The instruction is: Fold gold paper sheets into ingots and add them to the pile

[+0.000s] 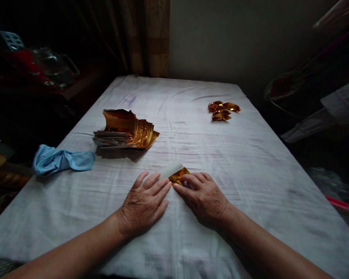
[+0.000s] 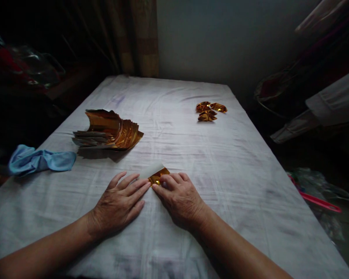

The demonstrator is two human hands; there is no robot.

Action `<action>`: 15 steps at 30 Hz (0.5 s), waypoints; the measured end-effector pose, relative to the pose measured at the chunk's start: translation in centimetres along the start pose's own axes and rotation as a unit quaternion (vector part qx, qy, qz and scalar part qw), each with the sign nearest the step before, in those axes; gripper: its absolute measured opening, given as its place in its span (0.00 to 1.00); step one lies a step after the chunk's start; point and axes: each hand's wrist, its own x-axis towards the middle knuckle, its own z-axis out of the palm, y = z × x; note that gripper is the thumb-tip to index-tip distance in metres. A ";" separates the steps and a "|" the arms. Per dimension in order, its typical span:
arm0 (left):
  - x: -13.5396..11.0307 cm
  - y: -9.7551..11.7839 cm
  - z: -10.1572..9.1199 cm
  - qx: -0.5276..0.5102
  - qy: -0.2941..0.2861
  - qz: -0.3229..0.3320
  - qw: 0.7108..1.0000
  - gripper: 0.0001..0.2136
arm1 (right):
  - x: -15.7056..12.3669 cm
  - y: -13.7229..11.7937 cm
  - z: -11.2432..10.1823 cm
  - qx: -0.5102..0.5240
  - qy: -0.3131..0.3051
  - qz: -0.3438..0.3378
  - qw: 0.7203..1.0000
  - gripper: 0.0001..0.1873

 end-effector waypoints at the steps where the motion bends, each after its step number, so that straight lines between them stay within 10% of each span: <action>1: -0.1 -0.2 -0.1 0.003 -0.003 0.003 1.000 0.17 | 0.0 0.0 0.0 0.001 0.001 0.001 1.000 0.17; 15: -1.2 -1.5 -1.2 0.044 -0.033 0.000 0.999 0.15 | 0.1 -0.4 -0.3 -0.001 -0.001 0.010 1.000 0.16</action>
